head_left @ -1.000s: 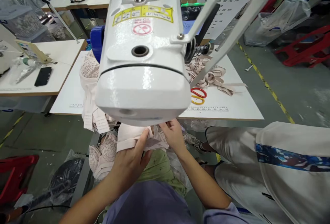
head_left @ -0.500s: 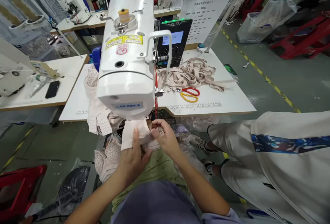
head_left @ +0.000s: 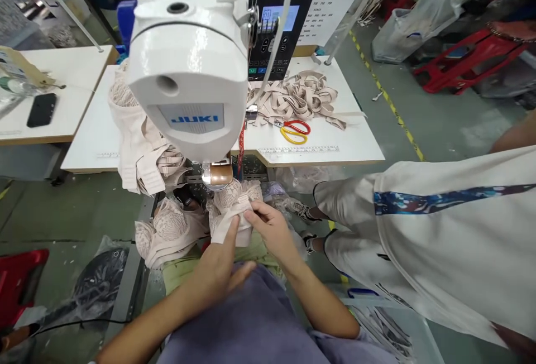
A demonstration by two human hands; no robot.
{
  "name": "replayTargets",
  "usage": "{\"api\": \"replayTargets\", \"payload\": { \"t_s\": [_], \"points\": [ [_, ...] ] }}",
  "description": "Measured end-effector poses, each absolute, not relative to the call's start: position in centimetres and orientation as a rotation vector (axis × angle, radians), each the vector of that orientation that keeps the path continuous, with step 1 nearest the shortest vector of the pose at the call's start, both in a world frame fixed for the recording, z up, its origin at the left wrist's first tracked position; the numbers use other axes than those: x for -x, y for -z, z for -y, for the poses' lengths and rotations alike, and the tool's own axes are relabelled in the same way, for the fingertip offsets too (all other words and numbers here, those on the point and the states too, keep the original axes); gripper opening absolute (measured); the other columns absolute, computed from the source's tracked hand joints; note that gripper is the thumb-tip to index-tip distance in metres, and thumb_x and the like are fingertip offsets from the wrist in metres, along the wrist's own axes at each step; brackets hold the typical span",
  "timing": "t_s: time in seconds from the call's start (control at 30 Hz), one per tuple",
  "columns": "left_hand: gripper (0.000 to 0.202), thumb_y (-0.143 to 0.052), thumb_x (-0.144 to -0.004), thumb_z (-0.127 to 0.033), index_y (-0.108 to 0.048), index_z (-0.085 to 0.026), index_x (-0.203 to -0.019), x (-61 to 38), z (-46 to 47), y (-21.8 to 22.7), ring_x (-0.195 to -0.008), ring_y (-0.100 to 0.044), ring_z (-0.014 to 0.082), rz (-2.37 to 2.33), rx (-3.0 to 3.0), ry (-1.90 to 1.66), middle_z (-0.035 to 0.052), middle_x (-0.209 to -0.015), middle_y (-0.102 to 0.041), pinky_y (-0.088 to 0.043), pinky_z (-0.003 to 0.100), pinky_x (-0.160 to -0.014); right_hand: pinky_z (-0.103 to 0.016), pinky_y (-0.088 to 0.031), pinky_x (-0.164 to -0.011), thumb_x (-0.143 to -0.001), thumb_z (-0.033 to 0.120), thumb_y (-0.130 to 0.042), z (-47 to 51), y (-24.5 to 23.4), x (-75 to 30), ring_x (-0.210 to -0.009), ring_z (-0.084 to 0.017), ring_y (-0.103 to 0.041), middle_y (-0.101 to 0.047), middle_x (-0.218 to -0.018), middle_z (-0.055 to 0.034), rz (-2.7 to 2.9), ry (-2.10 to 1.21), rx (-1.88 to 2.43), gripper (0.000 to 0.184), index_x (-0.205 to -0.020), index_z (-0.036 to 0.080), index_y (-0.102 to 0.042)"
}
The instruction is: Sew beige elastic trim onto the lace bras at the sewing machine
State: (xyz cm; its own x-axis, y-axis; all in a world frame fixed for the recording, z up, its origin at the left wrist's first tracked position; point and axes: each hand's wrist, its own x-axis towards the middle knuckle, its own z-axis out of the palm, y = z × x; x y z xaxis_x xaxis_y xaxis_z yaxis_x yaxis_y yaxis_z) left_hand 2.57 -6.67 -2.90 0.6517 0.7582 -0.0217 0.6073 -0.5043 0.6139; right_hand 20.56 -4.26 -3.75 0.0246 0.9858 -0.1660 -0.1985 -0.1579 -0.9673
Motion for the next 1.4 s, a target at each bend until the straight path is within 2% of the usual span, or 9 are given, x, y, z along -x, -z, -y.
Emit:
{"api": "replayTargets", "payload": {
  "t_s": [0.1,0.23,0.33,0.5,0.63,0.73,0.93,1.27,1.4],
  "points": [
    [0.089,-0.058,-0.095,-0.035,0.002,-0.019,-0.159,-1.5,6.2,2.2,-0.072,-0.072,0.0212,-0.988,-2.08,-0.27,0.0069,-0.094,-0.076,-0.055,0.029,-0.063,-0.027,-0.045,-0.078,-0.09,0.04,-0.066,4.2,4.0,-20.5,-0.087,-0.017,-0.059,-0.067,-0.093,-0.0031,0.948,-1.398,1.201,0.021,-0.093,0.021,-0.074],
    [0.044,-0.054,-0.097,-0.028,-0.046,-0.021,-0.139,-0.1,4.4,0.9,-0.055,-0.062,0.0123,-1.032,-2.023,-0.447,-0.0029,-0.07,-0.068,-0.046,0.021,-0.054,-0.026,-0.043,-0.07,-0.09,0.04,-0.065,4.1,4.2,-20.7,-0.076,-0.015,-0.055,-0.062,-0.083,-0.0016,0.987,-1.363,1.268,0.022,-0.085,0.019,-0.071],
    [0.03,-0.054,-0.095,-0.022,-0.057,-0.02,-0.125,0.3,2.3,0.2,-0.081,-0.068,0.0173,-1.057,-2.144,-0.714,0.0044,-0.089,-0.071,-0.054,0.029,-0.075,-0.025,-0.04,-0.066,-0.091,0.037,-0.063,4.1,3.7,-20.9,-0.071,-0.013,-0.052,-0.058,-0.077,-0.0005,1.146,-1.287,1.321,0.022,-0.081,0.018,-0.069],
    [0.057,-0.044,-0.095,-0.012,-0.031,-0.019,-0.15,-0.1,-0.8,-0.5,-0.14,-0.042,0.0267,-0.659,-2.323,-0.548,0.0169,-0.146,-0.05,-0.04,0.048,-0.113,-0.025,-0.04,-0.065,-0.091,0.026,-0.061,4.0,2.1,-21.2,-0.07,-0.013,-0.055,-0.06,-0.075,-0.0007,1.521,-1.182,1.32,0.016,-0.081,0.017,-0.07],
    [0.028,-0.055,-0.093,-0.022,-0.054,-0.017,-0.121,0.0,-2.1,-0.1,-0.097,-0.064,0.0218,-0.644,-2.419,-0.453,0.0084,-0.1,-0.068,-0.052,0.041,-0.094,-0.025,-0.039,-0.063,-0.092,0.022,-0.061,4.1,1.9,-21.5,-0.069,-0.012,-0.055,-0.06,-0.073,0.0004,1.807,-1.034,1.32,0.014,-0.082,0.019,-0.069],
    [0.006,-0.052,-0.094,-0.017,-0.057,-0.019,-0.091,0.4,-2.2,0.9,-0.069,-0.06,0.0158,-0.583,-2.646,-0.597,0.0005,-0.073,-0.062,-0.052,0.03,-0.068,-0.027,-0.039,-0.067,-0.091,0.02,-0.064,4.2,2.5,-21.6,-0.072,-0.013,-0.055,-0.063,-0.075,-0.0005,1.999,-0.628,1.244,0.008,-0.083,0.019,-0.067],
    [0.019,-0.069,-0.083,-0.009,-0.056,-0.021,-0.076,0.6,-1.3,1.9,-0.066,-0.06,0.0122,-0.492,-2.944,-1.13,-0.0048,-0.063,-0.06,-0.057,0.029,-0.081,-0.03,-0.039,-0.067,-0.089,0.014,-0.065,4.0,3.5,-21.1,-0.068,-0.014,-0.052,-0.066,-0.073,-0.001,1.995,-0.21,1.047,0.008,-0.089,0.021,-0.063],
    [0.015,-0.066,-0.086,-0.011,-0.058,-0.022,-0.093,1.0,-1.1,2.9,-0.071,-0.062,0.0118,-0.574,-2.777,-1.096,-0.0047,-0.069,-0.062,-0.058,0.033,-0.087,-0.029,-0.038,-0.065,-0.09,0.017,-0.065,3.8,3.6,-21.2,-0.065,-0.014,-0.052,-0.065,-0.069,-0.0007,1.94,-0.239,1.061,0.007,-0.094,0.022,-0.068],
    [0.048,-0.063,-0.092,-0.027,-0.044,-0.023,-0.135,0.5,2.3,5.4,-0.121,-0.059,0.0264,-1.092,-2.328,-1.076,0.0134,-0.123,-0.062,-0.044,0.054,-0.109,-0.029,-0.042,-0.063,-0.094,0.044,-0.058,3.5,4.4,-20.8,-0.064,-0.015,-0.055,-0.064,-0.07,-0.0019,1.565,-0.915,1.377,0.024,-0.093,0.023,-0.071]
  ]
}}
